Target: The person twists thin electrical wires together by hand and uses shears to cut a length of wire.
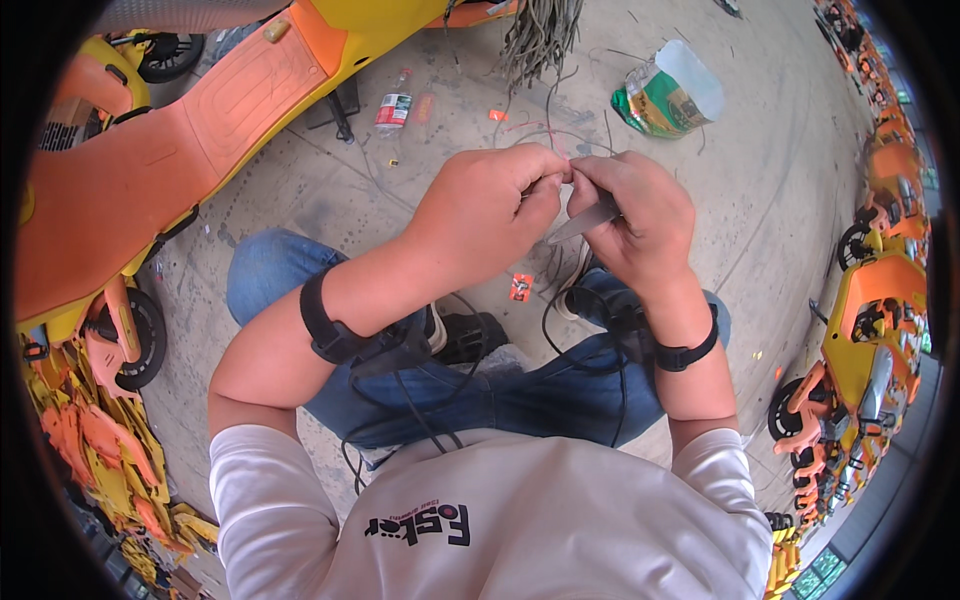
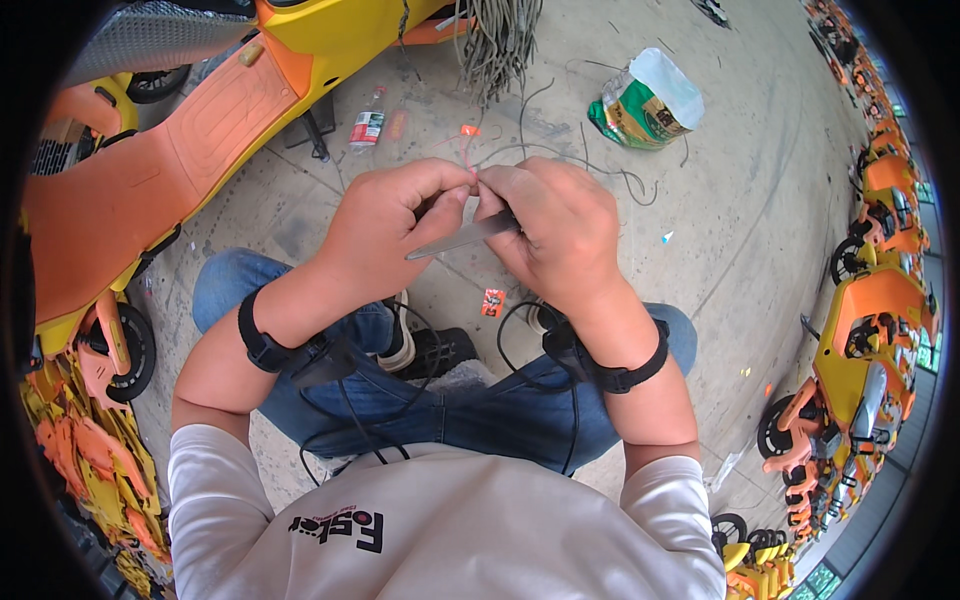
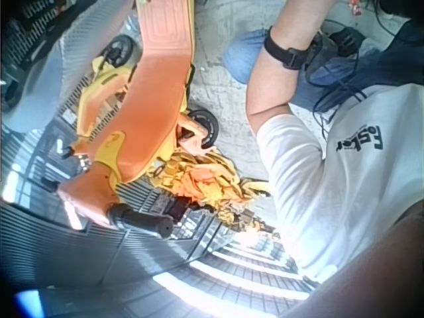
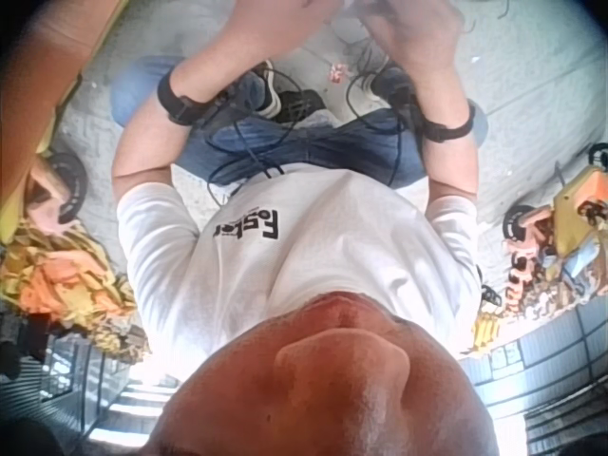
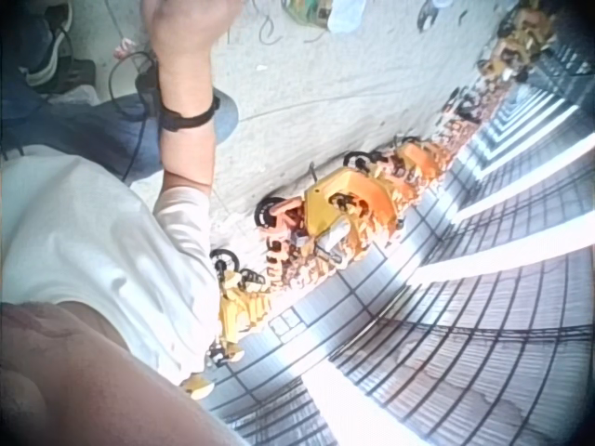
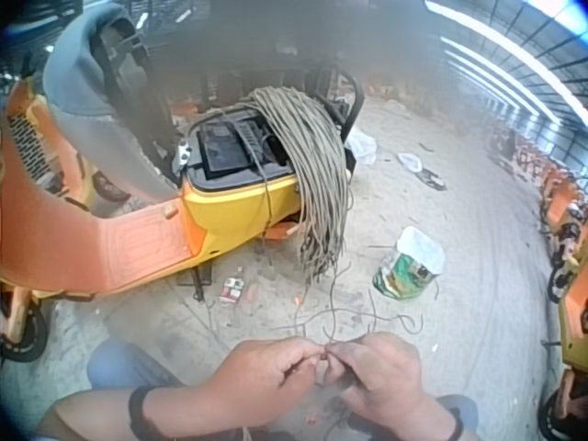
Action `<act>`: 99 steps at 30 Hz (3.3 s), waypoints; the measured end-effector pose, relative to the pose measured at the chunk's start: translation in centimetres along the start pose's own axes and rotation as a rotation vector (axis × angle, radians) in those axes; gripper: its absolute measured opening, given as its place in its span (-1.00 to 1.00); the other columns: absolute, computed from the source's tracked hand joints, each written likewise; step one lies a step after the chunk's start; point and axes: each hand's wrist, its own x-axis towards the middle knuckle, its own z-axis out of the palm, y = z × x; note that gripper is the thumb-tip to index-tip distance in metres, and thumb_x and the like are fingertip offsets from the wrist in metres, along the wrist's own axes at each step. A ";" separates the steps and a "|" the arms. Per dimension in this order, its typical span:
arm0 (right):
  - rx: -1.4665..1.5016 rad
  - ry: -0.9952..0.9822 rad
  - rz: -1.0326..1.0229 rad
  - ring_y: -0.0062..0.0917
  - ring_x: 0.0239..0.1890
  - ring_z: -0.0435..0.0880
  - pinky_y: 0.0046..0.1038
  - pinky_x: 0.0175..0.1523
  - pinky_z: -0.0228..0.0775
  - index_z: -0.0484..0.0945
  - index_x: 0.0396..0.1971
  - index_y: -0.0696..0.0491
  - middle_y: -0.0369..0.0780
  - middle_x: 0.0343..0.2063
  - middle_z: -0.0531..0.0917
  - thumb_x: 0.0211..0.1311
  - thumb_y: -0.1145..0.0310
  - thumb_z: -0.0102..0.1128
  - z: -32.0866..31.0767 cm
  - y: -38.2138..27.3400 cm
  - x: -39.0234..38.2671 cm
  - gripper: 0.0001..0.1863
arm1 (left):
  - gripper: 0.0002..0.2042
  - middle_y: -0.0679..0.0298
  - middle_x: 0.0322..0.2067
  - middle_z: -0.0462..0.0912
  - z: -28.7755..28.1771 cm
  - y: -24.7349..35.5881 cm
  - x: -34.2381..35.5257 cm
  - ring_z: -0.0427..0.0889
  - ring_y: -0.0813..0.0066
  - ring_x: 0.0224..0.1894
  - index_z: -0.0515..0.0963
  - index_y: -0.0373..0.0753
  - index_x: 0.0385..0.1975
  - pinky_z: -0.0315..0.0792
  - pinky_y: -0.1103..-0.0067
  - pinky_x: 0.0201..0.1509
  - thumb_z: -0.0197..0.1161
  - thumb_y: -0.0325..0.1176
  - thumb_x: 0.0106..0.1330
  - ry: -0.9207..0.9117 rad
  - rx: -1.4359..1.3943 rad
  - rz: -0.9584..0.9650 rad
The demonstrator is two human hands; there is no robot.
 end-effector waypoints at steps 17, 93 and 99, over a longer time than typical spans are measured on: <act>0.353 0.129 0.667 -0.75 -0.54 0.43 -0.61 -0.43 0.29 0.57 -0.48 0.17 -0.39 -0.62 0.54 0.10 0.41 0.28 -2.6 2.1 0.4 -0.87 | -0.84 0.46 -0.66 0.41 -0.7 0.0 -0.1 0.31 0.78 -0.62 0.58 -0.33 -0.24 0.22 0.73 -0.55 0.07 -0.48 0.30 -0.115 -0.237 -0.294; 1.035 -0.075 0.922 -0.69 -0.44 0.49 -0.62 -0.29 0.34 0.54 -0.27 0.18 -0.30 -0.48 0.54 0.36 0.23 0.02 -0.3 -0.3 0.4 -0.71 | -0.88 0.52 -0.66 0.36 -0.6 -0.3 0.3 0.20 0.82 -0.62 0.51 -0.28 -0.24 0.09 0.74 -0.55 0.17 -0.41 0.29 -0.048 -0.250 -0.212; 0.867 -0.243 0.988 -0.67 -0.37 0.47 -0.58 -0.19 0.40 0.54 -0.08 0.17 -0.30 -0.35 0.52 0.42 0.08 -0.14 -0.6 -0.1 0.2 -0.55 | -0.84 0.40 -0.45 0.51 -0.8 -1.7 1.3 0.34 0.77 -0.48 0.48 -0.29 -0.23 0.24 0.73 -0.42 0.13 -0.33 0.33 0.106 -0.347 -0.263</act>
